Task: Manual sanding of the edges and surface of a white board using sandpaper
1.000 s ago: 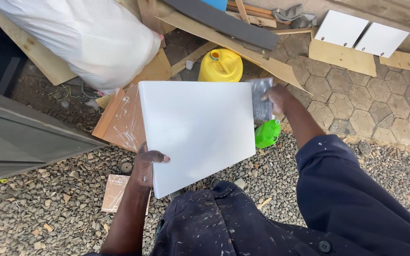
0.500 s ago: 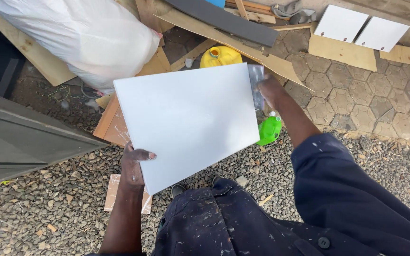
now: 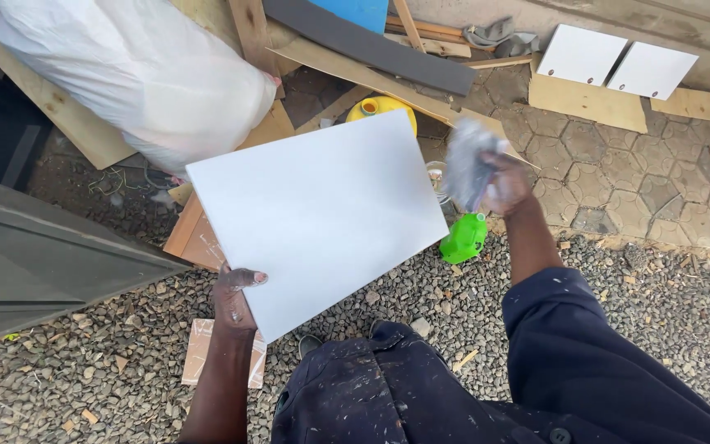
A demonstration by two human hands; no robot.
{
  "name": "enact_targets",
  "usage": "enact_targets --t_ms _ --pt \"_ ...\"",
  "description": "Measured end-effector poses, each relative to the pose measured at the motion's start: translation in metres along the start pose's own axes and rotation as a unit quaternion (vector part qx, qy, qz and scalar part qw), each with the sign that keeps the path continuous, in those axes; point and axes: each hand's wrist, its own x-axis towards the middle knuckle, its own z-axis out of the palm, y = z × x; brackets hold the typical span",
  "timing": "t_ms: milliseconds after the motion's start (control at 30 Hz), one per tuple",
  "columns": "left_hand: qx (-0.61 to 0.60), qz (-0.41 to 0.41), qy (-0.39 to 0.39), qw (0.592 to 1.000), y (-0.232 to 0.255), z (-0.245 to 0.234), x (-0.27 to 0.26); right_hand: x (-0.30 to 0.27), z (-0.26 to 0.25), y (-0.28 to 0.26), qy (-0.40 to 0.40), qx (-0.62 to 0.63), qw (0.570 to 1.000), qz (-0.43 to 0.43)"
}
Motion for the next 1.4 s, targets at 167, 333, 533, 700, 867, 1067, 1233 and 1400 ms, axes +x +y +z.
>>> enact_targets --t_ms 167,333,533,700,867,1067,1233,1400 --pt "-0.005 0.017 -0.043 0.999 -0.005 -0.007 0.004 0.056 -0.040 0.058 0.146 -0.066 0.986 -0.049" --pt "0.024 0.071 -0.082 0.994 0.021 -0.029 0.006 0.040 -0.052 0.036 0.142 -0.067 0.976 -0.150" --pt "0.194 0.167 -0.052 0.965 0.039 -0.016 -0.012 -0.043 0.045 -0.012 -0.004 -0.276 0.903 -0.328" --pt "0.485 0.217 -0.137 0.836 0.031 0.095 -0.018 -0.055 0.105 -0.011 -0.198 -0.430 0.810 -0.345" --pt "0.534 0.093 -0.153 0.827 -0.007 0.104 0.010 -0.090 0.164 -0.015 -0.233 -0.544 0.724 -0.354" --pt "0.506 0.064 -0.106 0.854 -0.036 0.090 0.013 -0.088 0.121 -0.009 -0.213 -0.503 0.775 -0.316" --pt "0.524 0.086 -0.093 0.842 -0.047 0.081 0.009 -0.092 0.038 -0.039 -0.017 -0.423 0.849 -0.317" --pt "0.550 0.074 -0.096 0.827 -0.041 0.090 -0.003 -0.100 0.016 -0.008 0.246 -0.551 0.737 -0.305"
